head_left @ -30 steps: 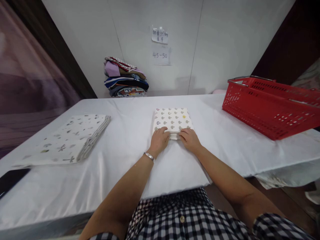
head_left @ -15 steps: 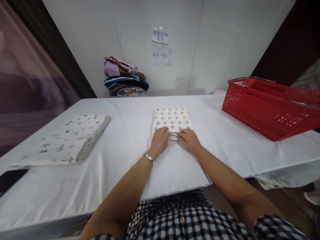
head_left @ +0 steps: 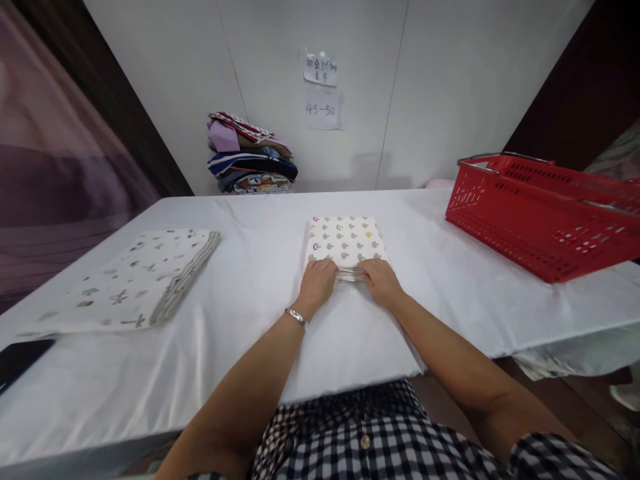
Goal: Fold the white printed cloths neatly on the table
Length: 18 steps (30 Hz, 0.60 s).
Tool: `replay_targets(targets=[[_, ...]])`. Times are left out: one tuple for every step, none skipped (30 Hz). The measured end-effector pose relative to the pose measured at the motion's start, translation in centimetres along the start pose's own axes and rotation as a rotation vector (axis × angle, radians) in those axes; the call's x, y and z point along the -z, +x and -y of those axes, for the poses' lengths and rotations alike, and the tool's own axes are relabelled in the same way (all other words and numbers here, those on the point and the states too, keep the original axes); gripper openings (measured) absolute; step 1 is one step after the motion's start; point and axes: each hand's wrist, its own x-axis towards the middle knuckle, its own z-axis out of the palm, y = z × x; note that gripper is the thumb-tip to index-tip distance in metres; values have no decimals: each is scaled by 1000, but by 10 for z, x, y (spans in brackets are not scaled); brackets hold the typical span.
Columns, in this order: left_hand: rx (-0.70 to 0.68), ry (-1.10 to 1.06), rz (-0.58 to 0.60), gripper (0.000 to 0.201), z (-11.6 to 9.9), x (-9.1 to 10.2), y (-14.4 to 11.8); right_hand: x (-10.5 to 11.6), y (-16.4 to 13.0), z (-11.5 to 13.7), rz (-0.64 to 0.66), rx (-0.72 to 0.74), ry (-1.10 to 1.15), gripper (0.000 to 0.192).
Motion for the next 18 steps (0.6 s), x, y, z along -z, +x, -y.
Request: replay_targets(targets=[[3, -1, -2, 19, 0, 0, 0, 0, 0, 0, 2, -3, -3, 24], [6, 0, -3, 18, 0, -1, 0, 1, 0, 1, 3, -3, -6, 24], [11, 2, -4, 17, 0, -1, -1, 1, 0, 1, 6, 1, -9, 24], [17, 3, -5, 17, 0, -2, -1, 1, 0, 1, 9, 6, -9, 23], [24, 1, -8, 16, 0, -3, -1, 0, 0, 1, 9, 9, -9, 22], [29, -5, -14, 14, 0, -4, -2, 0, 0, 1, 6, 10, -8, 21], [32, -14, -22, 14, 0, -4, -2, 0, 1, 1, -2, 7, -6, 21], [34, -23, -31, 17, 0, -5, -2, -1, 1, 2, -12, 3, -6, 20], [29, -30, -35, 21, 0, -5, -3, -2, 1, 2, -19, -3, -6, 19], [21, -33, -32, 24, 0, -5, -3, -2, 1, 2, -26, -8, -8, 19], [13, -35, -23, 23, 1, -5, -2, -3, 2, 3, -28, -13, -10, 19], [10, -35, -14, 21, 1, -5, -2, -3, 2, 3, -28, -16, -13, 19], [13, -36, -6, 18, 1, -4, -2, -3, 2, 4, -28, -19, -15, 19], [20, -39, -2, 16, 1, -4, -1, -3, 2, 5, -27, -20, -17, 19], [29, -42, -2, 16, 1, -4, 0, -2, 2, 5, -25, -22, -17, 20], [40, -47, -7, 16, 1, -4, 0, -2, 2, 6, -23, -22, -17, 20], [47, -54, -12, 16, 2, -5, 1, -2, 2, 6, -20, -22, -17, 21], [50, -62, -16, 17, 2, -5, 1, -1, 2, 6, -19, -20, -19, 22]])
